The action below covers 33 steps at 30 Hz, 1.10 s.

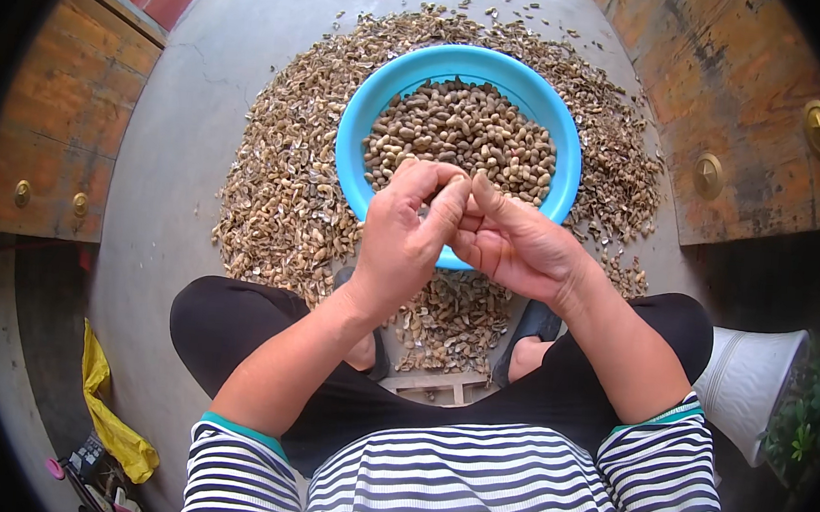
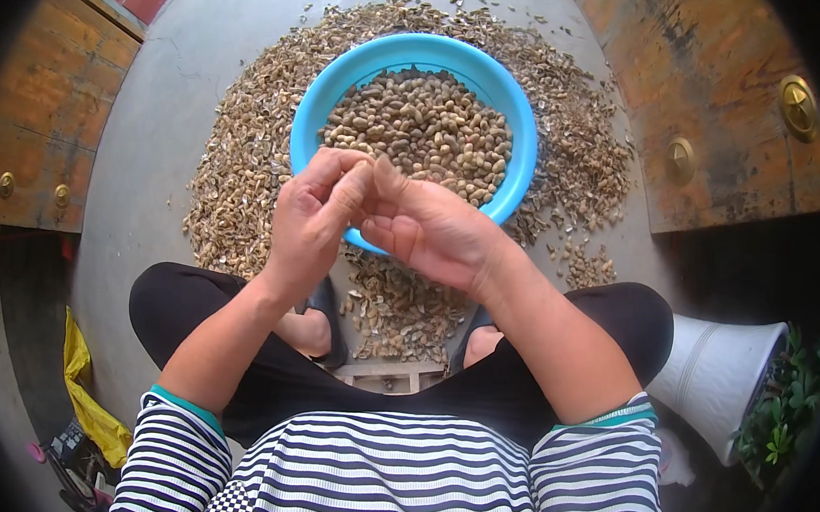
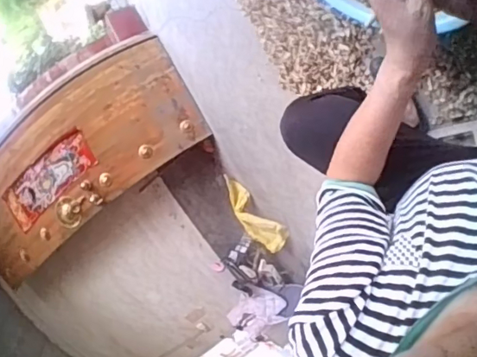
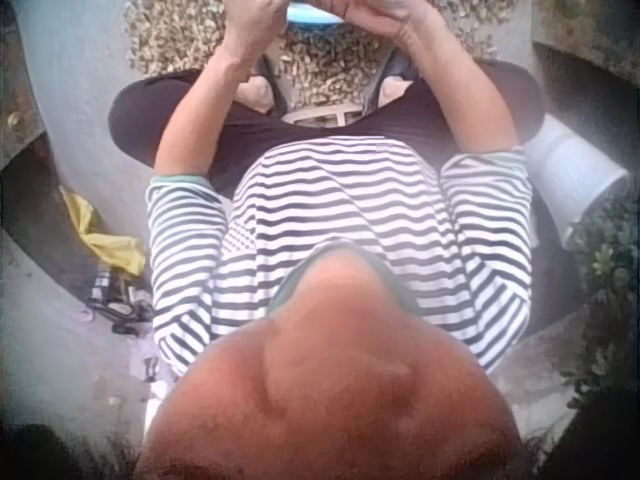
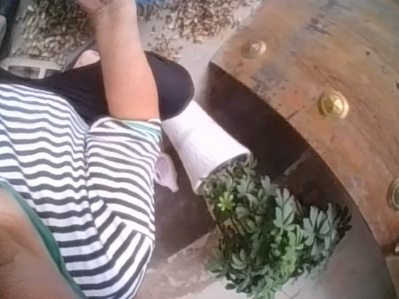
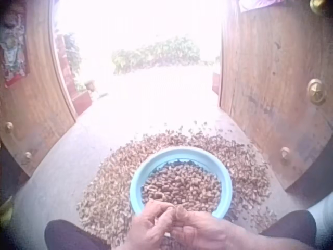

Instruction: The person cracks nut shells using a tool and removes the nutmeat by hand, placing the nutmeat into a basin.

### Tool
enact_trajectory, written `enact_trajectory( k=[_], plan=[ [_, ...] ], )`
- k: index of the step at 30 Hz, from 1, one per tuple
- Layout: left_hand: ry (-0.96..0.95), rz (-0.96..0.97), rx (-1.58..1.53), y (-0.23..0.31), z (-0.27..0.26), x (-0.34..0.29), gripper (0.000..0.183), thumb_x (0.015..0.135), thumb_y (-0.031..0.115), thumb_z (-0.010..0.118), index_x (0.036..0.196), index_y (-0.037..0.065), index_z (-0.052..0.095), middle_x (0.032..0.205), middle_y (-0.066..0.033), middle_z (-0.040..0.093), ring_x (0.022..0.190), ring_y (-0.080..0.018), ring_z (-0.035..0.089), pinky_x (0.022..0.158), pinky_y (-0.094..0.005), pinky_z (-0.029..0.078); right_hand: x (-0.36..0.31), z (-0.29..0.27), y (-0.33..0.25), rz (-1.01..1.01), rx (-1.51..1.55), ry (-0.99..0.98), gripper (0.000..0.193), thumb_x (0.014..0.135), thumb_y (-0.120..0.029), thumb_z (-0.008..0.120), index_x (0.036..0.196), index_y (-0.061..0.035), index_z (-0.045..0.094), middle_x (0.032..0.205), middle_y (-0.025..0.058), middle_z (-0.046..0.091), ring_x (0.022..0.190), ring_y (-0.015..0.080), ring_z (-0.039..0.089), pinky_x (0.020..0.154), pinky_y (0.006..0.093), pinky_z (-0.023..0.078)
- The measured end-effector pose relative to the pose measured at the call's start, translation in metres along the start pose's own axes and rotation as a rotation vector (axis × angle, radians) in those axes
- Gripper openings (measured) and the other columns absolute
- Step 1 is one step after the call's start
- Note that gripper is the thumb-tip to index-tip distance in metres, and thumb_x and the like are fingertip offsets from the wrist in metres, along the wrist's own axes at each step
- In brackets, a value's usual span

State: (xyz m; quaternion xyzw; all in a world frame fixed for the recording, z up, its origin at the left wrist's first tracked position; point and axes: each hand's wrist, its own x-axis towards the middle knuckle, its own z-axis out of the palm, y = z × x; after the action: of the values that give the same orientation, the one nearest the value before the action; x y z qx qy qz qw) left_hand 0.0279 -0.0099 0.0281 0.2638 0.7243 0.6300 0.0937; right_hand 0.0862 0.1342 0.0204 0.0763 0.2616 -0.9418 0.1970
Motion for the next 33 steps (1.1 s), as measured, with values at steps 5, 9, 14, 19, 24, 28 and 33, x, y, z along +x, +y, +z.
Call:
enact_trajectory(
  k=[5,9,14,19,24,28,33],
  plan=[
    [-0.108,-0.206,-0.254,0.006,-0.002,0.003,0.02,0.093,0.017,0.054,0.095,-0.001,0.062,0.082,-0.0024,0.059,0.078,-0.0073,0.056,0.067,-0.0229,0.047,0.003,-0.003,0.003,-0.022,0.001,0.087,0.032,0.092,-0.032,0.055,0.11,-0.0061,0.056,0.099,-0.0001,0.056,0.093,0.0083,0.055,0.081,0.0233,0.049],
    [-0.159,-0.239,-0.227,0.002,-0.005,0.002,0.025,0.095,0.021,0.05,0.096,-0.001,0.063,0.085,-0.0021,0.061,0.075,-0.0062,0.056,0.065,-0.0211,0.046,0.004,-0.006,0.015,-0.002,0.033,0.117,0.026,0.091,-0.03,0.058,0.105,-0.0077,0.057,0.093,-0.0028,0.056,0.084,0.0062,0.054,0.076,0.0214,0.049],
    [-0.103,-0.29,-0.192,-0.006,-0.007,0.001,0.029,0.095,0.027,0.052,0.091,0.001,0.065,0.082,0.0003,0.061,0.076,-0.0061,0.052,0.071,-0.0224,0.042,0.007,-0.011,0.025,0.049,0.054,0.072,0.026,0.091,-0.029,0.059,0.105,-0.0069,0.057,0.094,-0.0014,0.056,0.085,0.0073,0.055,0.079,0.0221,0.049],
    [-0.026,-0.241,-0.069,-0.008,-0.012,0.004,0.029,0.094,0.026,0.053,0.081,0.001,0.061,0.075,0.0013,0.056,0.071,-0.0059,0.049,0.065,-0.0224,0.04,0.006,-0.007,0.035,0.087,0.056,0.079,0.037,0.089,-0.03,0.061,0.114,-0.0058,0.051,0.103,0.0018,0.055,0.095,0.0103,0.055,0.086,0.0258,0.049],
    [-0.042,-0.23,0.083,-0.01,-0.007,-0.004,0.025,0.092,0.02,0.056,0.08,-0.002,0.06,0.067,-0.0019,0.053,0.061,-0.0083,0.048,0.053,-0.0265,0.038,0.004,0.005,0.035,-0.09,-0.002,-0.079,0.055,0.087,-0.032,0.063,0.127,-0.0051,0.037,0.118,0.0051,0.049,0.115,0.0148,0.048,0.1,0.0341,0.042],
    [-0.053,-0.187,0.136,-0.012,-0.001,-0.011,0.02,0.089,0.016,0.058,0.078,-0.001,0.06,0.066,-0.0091,0.054,0.059,-0.0178,0.05,0.054,-0.0299,0.039,0.002,0.004,0.041,-0.098,0.034,-0.031,0.054,0.086,-0.031,0.063,0.127,-0.0053,0.038,0.117,0.0044,0.051,0.111,0.0134,0.051,0.099,0.0324,0.043],
    [-0.124,-0.046,0.275,-0.013,-0.005,-0.013,0.022,0.092,0.018,0.055,0.083,-0.001,0.06,0.073,-0.0024,0.056,0.065,-0.0078,0.05,0.058,-0.023,0.04,-0.001,0.006,0.044,-0.108,0.05,-0.01,0.044,0.089,-0.027,0.061,0.124,-0.0071,0.043,0.114,0.003,0.053,0.109,0.0111,0.052,0.097,0.0293,0.043]
  ],
)
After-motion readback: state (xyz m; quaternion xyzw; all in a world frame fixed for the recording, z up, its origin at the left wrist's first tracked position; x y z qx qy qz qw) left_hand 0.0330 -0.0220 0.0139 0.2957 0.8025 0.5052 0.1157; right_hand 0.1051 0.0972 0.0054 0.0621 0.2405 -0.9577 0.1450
